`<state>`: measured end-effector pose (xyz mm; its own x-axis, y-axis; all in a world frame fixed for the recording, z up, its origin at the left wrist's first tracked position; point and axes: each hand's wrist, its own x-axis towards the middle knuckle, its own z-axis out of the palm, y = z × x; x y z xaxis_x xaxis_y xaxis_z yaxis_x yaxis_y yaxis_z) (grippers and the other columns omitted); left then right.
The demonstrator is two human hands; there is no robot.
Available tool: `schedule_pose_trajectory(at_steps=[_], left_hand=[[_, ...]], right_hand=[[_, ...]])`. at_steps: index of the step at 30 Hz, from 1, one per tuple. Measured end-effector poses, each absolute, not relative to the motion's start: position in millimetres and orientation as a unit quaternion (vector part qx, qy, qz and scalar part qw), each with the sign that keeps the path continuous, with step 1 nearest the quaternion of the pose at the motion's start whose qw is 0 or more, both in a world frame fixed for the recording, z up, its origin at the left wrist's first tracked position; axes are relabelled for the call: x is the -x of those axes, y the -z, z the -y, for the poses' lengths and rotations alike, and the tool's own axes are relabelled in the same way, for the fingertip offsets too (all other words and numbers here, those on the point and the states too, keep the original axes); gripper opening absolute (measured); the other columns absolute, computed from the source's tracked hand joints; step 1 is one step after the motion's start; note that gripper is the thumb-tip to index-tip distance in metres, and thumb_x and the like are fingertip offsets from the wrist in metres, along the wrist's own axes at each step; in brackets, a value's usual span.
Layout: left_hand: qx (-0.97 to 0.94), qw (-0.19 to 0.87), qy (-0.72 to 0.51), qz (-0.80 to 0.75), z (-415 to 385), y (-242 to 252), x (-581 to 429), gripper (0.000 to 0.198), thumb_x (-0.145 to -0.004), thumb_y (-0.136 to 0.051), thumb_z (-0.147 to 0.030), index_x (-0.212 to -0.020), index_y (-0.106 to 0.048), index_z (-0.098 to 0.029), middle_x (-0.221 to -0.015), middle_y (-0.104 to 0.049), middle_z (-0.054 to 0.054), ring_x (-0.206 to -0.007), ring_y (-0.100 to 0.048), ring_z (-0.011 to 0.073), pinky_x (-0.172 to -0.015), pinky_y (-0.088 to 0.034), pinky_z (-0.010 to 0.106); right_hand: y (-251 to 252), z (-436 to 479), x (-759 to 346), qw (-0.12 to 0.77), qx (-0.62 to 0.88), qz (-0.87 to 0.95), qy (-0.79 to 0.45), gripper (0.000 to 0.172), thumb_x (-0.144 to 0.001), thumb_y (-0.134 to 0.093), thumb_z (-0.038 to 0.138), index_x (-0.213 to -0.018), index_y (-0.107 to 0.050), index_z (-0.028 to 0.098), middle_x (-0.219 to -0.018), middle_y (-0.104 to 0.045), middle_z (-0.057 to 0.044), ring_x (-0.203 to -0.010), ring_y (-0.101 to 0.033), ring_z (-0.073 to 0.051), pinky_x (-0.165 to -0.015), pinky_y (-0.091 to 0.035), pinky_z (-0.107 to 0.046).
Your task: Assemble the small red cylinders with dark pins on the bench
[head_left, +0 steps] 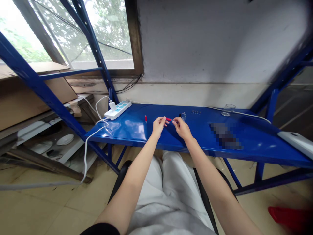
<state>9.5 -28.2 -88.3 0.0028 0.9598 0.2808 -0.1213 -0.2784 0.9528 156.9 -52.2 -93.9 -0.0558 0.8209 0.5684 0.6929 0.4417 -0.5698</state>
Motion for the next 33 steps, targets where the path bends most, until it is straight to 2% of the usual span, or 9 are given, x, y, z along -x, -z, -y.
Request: schedule_pose_trajectory(at_steps=[7, 11, 15, 20, 24, 29, 33], left_hand=[[-0.547, 0.46, -0.589, -0.378, 29, 89, -10, 0.033, -0.078, -0.054, -0.045, -0.084, -0.059, -0.013, -0.074, -0.066, 0.006, -0.055, -0.055, 0.0082, -0.056, -0.042, 0.022], [-0.571, 0.482, -0.563, -0.353, 34, 85, -11, 0.027, -0.075, -0.061, -0.036, -0.089, -0.061, -0.013, -0.082, -0.067, 0.008, -0.062, -0.059, 0.011, -0.057, -0.044, 0.023], [-0.573, 0.48, -0.56, -0.358, 35, 83, -12, 0.022, -0.072, -0.063, -0.031, -0.086, -0.062, -0.013, -0.084, -0.067, 0.009, -0.07, -0.061, 0.014, -0.058, -0.045, 0.024], [-0.535, 0.421, -0.627, -0.378, 29, 87, -9, 0.024, -0.075, -0.059, -0.036, -0.082, -0.061, -0.013, -0.077, -0.065, 0.007, -0.069, -0.06, 0.0133, -0.056, -0.044, 0.022], [-0.518, 0.376, -0.656, -0.401, 25, 91, -9, 0.026, -0.076, -0.056, -0.039, -0.081, -0.06, -0.014, -0.076, -0.064, 0.006, -0.068, -0.058, 0.0123, -0.057, -0.043, 0.021], [-0.608, 0.325, -0.602, -0.401, 30, 92, -17, 0.024, -0.074, -0.059, -0.038, -0.078, -0.063, -0.015, -0.073, -0.063, 0.004, -0.068, -0.055, 0.012, -0.064, -0.042, 0.023], [-0.681, 0.293, -0.543, -0.394, 32, 90, -30, 0.02, -0.073, -0.059, -0.035, -0.078, -0.064, -0.016, -0.071, -0.062, 0.002, -0.061, -0.051, 0.0107, -0.062, -0.04, 0.024]], right_hand=[[97, 51, -156, 0.432, 0.512, 0.742, -0.031, 0.026, -0.086, -0.041, 0.036, -0.101, -0.057, 0.021, -0.096, -0.063, -0.006, -0.075, -0.058, -0.016, -0.067, -0.044, -0.027], [96, 52, -157, 0.431, 0.509, 0.745, -0.018, 0.028, -0.087, -0.038, 0.033, -0.105, -0.057, 0.022, -0.101, -0.062, -0.007, -0.084, -0.059, -0.018, -0.07, -0.045, -0.028], [96, 51, -157, 0.426, 0.508, 0.749, -0.01, 0.029, -0.088, -0.037, 0.032, -0.107, -0.057, 0.023, -0.104, -0.062, -0.006, -0.089, -0.058, -0.019, -0.074, -0.045, -0.03], [94, 52, -156, 0.435, 0.516, 0.738, -0.007, 0.029, -0.088, -0.038, 0.036, -0.102, -0.059, 0.021, -0.095, -0.061, -0.008, -0.083, -0.057, -0.018, -0.071, -0.045, -0.03], [88, 55, -160, 0.504, 0.51, 0.697, 0.029, 0.03, -0.088, -0.037, 0.037, -0.097, -0.059, 0.02, -0.096, -0.056, -0.009, -0.086, -0.054, -0.018, -0.075, -0.045, -0.03], [87, 58, -172, 0.545, 0.526, 0.653, 0.025, 0.03, -0.087, -0.038, 0.038, -0.093, -0.059, 0.018, -0.084, -0.055, -0.007, -0.077, -0.053, -0.018, -0.072, -0.044, -0.032], [97, 58, -185, 0.547, 0.58, 0.603, 0.032, 0.029, -0.083, -0.042, 0.039, -0.091, -0.059, 0.017, -0.078, -0.058, -0.008, -0.075, -0.054, -0.019, -0.07, -0.043, -0.033]])
